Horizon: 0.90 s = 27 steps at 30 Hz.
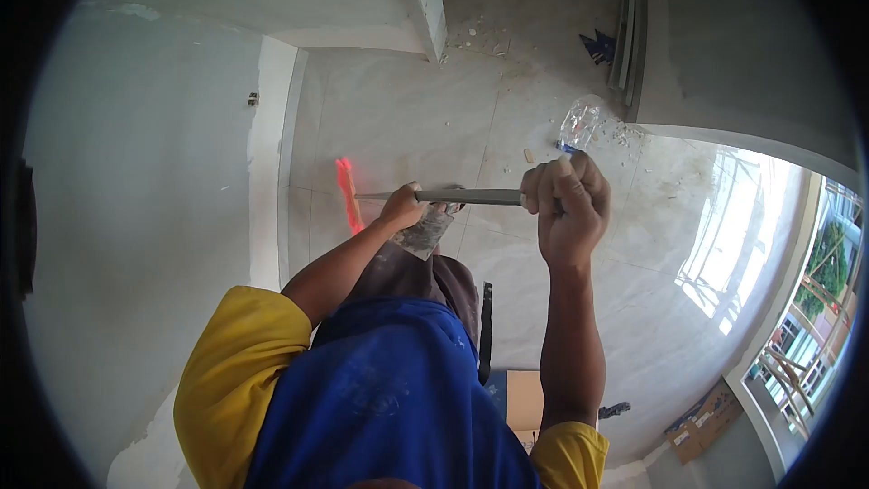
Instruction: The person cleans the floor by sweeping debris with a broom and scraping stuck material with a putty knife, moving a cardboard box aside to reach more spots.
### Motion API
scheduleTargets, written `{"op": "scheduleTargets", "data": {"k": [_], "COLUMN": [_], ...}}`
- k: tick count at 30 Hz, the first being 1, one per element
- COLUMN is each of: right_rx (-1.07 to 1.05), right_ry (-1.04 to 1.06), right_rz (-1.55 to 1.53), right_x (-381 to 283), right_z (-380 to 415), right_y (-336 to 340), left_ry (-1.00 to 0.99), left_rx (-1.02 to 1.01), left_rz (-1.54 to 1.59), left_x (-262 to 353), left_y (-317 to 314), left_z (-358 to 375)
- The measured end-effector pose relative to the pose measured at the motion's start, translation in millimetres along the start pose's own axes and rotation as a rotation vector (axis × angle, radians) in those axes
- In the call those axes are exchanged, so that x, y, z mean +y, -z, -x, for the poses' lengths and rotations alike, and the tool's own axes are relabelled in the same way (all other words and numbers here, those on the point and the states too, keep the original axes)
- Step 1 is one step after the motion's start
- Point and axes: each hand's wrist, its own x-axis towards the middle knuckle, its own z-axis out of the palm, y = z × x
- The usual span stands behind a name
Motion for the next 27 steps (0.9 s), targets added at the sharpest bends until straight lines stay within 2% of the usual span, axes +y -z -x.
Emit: {"op": "scheduleTargets", "data": {"k": [1, 2, 5, 8, 10, 11, 12, 13, 15, 17, 19, 21, 23, 24, 25, 27], "right_rx": [-0.090, -0.192, -0.397, -0.625, -0.707, -0.773, -0.731, -0.687, -0.438, -0.228, 0.247, 0.536, 0.578, 0.783, 0.834, 1.166], "right_ry": [-0.009, 0.036, 0.211, 0.327, 0.373, 0.393, 0.426, 0.462, 0.598, 0.649, 0.751, 0.796, 0.794, 0.845, 0.861, 0.839], "right_rz": [0.013, 0.017, 0.058, 0.249, 0.353, 0.467, 0.522, 0.580, 0.633, 0.592, 0.455, 0.328, 0.277, 0.347, 0.349, 0.520], "right_x": [12, 6, -46, -99, -101, -97, -92, -93, -121, -157, -184, -217, -234, -234, -225, -206], "right_z": [0, 2, -12, -7, 6, 14, 27, 42, 78, 126, 178, 231, 274, 282, 280, 268], "right_y": [3, 1, -13, -49, -66, -69, -69, -67, -54, -9, 10, 29, 32, 22, 10, -8], "left_ry": [0.091, 0.123, -0.024, -0.129, -0.181, -0.292, -0.285, -0.298, -0.386, -0.408, -0.404, -0.553, -0.577, -0.573, -0.569, -0.552], "left_rx": [0.039, 0.039, 0.253, 0.429, 0.413, 0.459, 0.348, 0.338, 0.223, 0.075, -0.199, -0.416, -0.727, -0.843, -0.959, -1.133], "left_rz": [-0.005, 0.028, 0.213, 0.435, 0.555, 0.570, 0.590, 0.591, 0.558, 0.491, 0.289, 0.181, 0.083, 0.059, 0.031, -0.070], "left_x": [-15, -2, 61, 140, 180, 191, 205, 219, 253, 275, 287, 278, 272, 266, 259, 245], "left_y": [-5, -7, -26, -28, -21, -23, -19, -20, -22, -32, -48, -85, -109, -124, -140, -172], "left_z": [-2, -6, -29, -60, -83, -97, -100, -95, -70, -28, 18, 61, 110, 132, 147, 167]}}
